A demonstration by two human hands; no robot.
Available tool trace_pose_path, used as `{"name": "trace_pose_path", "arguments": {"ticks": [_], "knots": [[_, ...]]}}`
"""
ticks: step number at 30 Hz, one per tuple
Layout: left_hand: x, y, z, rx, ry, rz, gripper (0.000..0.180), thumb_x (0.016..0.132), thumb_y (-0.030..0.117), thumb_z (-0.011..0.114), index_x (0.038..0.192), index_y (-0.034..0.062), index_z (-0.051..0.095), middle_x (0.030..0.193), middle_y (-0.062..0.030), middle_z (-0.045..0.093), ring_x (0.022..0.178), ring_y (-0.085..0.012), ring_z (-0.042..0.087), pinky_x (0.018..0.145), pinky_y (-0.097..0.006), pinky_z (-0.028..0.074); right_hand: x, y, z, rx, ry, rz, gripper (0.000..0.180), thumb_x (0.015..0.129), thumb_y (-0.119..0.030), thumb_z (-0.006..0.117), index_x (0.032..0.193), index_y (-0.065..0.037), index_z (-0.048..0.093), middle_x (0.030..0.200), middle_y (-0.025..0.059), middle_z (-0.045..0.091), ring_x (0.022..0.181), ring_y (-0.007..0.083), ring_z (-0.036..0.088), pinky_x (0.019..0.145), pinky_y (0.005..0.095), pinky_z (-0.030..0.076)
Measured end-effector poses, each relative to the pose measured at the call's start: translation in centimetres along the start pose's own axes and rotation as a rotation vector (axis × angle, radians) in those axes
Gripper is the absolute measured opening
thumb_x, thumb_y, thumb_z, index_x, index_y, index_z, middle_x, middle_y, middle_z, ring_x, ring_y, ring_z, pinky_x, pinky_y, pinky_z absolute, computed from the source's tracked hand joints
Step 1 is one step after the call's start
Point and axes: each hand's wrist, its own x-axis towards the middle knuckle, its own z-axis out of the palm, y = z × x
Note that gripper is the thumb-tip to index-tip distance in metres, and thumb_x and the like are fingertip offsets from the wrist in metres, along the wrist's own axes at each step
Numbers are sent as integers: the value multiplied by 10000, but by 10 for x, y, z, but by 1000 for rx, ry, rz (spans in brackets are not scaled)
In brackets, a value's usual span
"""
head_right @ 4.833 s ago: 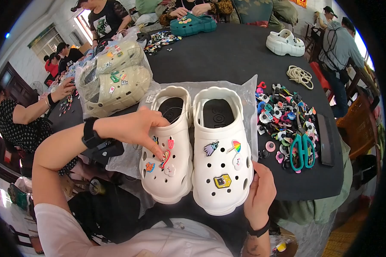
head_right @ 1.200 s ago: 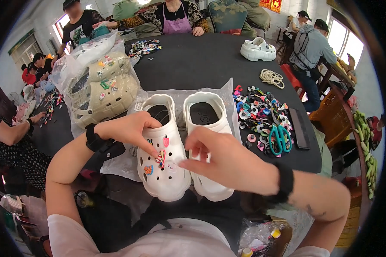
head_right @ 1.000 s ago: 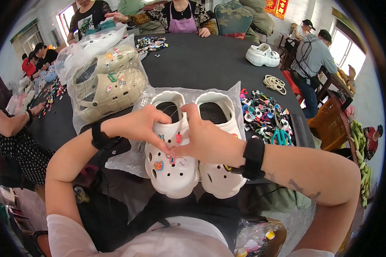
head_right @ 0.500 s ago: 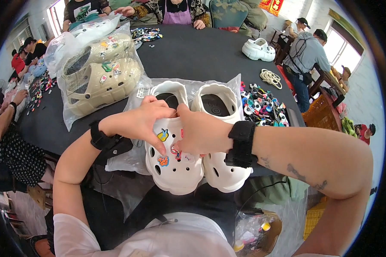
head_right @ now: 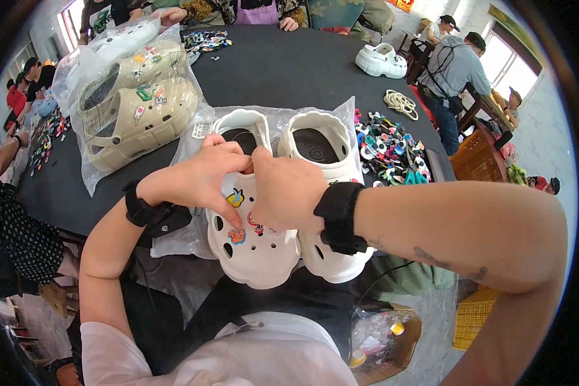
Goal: Removing rubber clogs from plastic bags and attaching decorative charms through the holes in the upper part of the shoes.
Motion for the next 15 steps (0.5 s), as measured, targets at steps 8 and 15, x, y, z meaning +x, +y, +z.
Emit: {"name": "trace_pose_path", "arguments": {"ticks": [8, 15], "knots": [[0, 12, -4, 47, -21, -88, 744, 506, 467, 906, 1055, 51, 623, 1004, -65, 575, 1026, -208, 480, 986, -345, 216, 4, -1, -8, -36, -51, 36, 652, 646, -279, 840, 1175, -17, 564, 984, 139, 687, 948, 300, 678, 731, 389, 545], [-34, 29, -4, 125, 409, -127, 999, 541, 417, 917, 1355, 104, 430, 1348, -152, 439, 1332, -305, 381, 1118, -428, 257, 16, 22, -36, 436, -421, 1, 714, 695, -401, 851, 1197, 9, 552, 886, 96, 629, 735, 204, 685, 594, 324, 584]]}}
